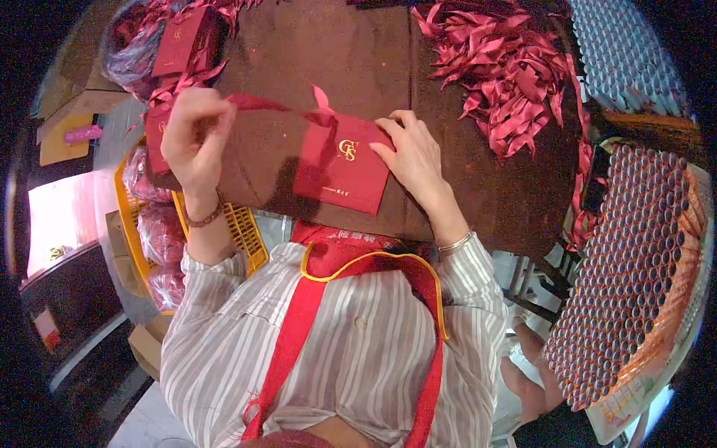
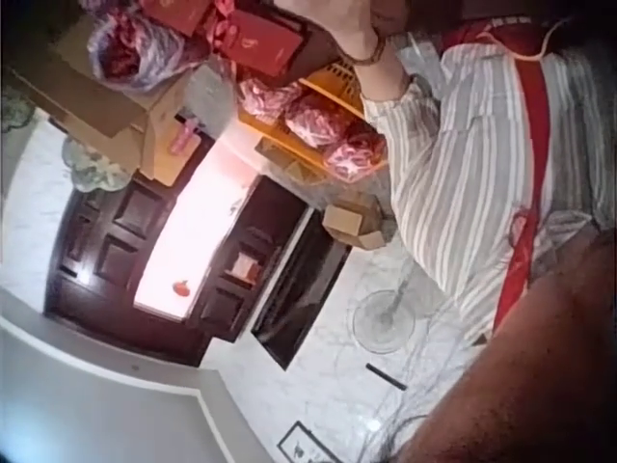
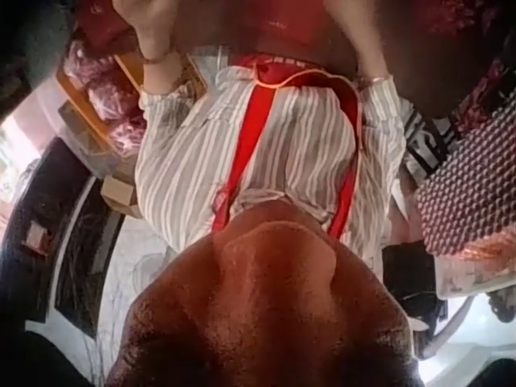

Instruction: The person ties red ribbons onto small red gift boxes by hand.

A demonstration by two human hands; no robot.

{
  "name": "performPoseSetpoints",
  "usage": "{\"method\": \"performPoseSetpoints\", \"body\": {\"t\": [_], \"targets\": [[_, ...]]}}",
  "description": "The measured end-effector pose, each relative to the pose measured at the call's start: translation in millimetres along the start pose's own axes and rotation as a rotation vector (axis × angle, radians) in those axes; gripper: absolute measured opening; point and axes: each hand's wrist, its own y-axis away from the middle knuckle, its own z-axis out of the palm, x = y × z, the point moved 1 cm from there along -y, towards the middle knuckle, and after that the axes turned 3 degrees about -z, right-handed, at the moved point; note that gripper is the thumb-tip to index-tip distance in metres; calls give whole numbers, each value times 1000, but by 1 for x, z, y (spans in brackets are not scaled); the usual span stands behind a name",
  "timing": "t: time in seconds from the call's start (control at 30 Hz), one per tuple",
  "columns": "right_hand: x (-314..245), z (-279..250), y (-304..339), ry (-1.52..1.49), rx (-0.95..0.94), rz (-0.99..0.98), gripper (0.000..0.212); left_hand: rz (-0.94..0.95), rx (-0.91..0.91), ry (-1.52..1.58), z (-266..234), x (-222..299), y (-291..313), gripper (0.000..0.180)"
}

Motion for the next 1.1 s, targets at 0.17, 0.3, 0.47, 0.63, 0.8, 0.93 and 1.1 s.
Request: {"method": "performPoseSetpoints", "body": {"t": [0.17, 0.3, 0.47, 0.63, 0.8, 0.93, 1.1], "targets": [[-8, -30, 1, 24, -70, -14, 45, -204, 27, 150, 13, 20, -7, 9], [-5, -11, 2, -53, -172, 8, 55, -259, -37, 495, 32, -3, 5, 8], [-5, 1, 27, -98, 32, -38, 54, -735, -228, 1261, 66, 9, 2, 10], [-14, 13, 33, -70, -10, -27, 56, -1047, -596, 928, 112, 13, 32, 7], [-24, 2, 42, -108, -90, -8, 55, -1033, -772, 810, 115, 0, 54, 5], [-25, -2, 50, -81, -35, -50, 58, -1129, -770, 737, 120, -11, 63, 6], [-16, -2, 50, -222, -58, -181, 38, -1176, -704, 855, 130, -25, 76, 7]]}}
